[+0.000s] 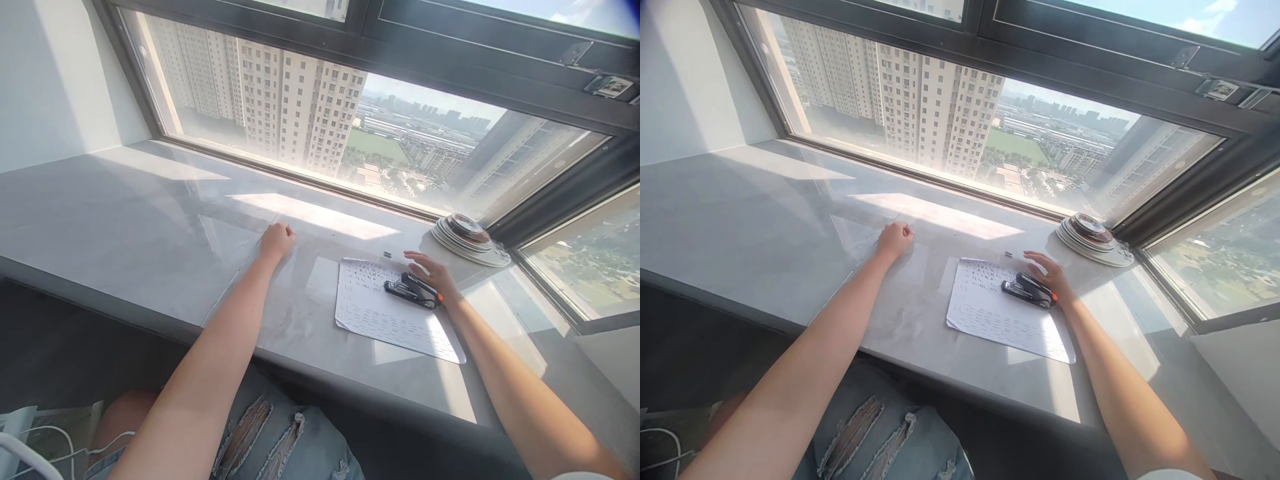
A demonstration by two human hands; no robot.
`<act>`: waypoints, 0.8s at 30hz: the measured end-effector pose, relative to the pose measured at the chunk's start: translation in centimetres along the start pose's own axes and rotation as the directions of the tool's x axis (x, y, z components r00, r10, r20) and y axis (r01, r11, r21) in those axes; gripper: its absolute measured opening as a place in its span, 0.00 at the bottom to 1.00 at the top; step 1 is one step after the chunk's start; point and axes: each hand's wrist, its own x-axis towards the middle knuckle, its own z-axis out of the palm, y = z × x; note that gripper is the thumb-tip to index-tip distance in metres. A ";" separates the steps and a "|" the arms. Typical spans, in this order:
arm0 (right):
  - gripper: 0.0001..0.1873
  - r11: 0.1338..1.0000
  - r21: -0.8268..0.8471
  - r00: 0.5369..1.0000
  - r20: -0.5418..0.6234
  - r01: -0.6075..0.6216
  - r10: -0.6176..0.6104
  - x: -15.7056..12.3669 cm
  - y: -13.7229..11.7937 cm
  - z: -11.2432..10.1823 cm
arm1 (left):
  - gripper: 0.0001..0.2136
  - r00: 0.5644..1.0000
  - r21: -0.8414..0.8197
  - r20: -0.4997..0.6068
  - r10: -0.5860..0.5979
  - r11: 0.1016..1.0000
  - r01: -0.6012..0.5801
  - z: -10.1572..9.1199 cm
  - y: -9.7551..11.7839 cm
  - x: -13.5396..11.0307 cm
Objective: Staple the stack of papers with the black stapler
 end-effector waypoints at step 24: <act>0.32 0.948 -0.247 0.892 0.447 0.199 -0.071 0.2 -2.0 0.6 | 0.06 0.999 0.016 0.033 0.017 1.000 -0.017 0.2 0.0 0.1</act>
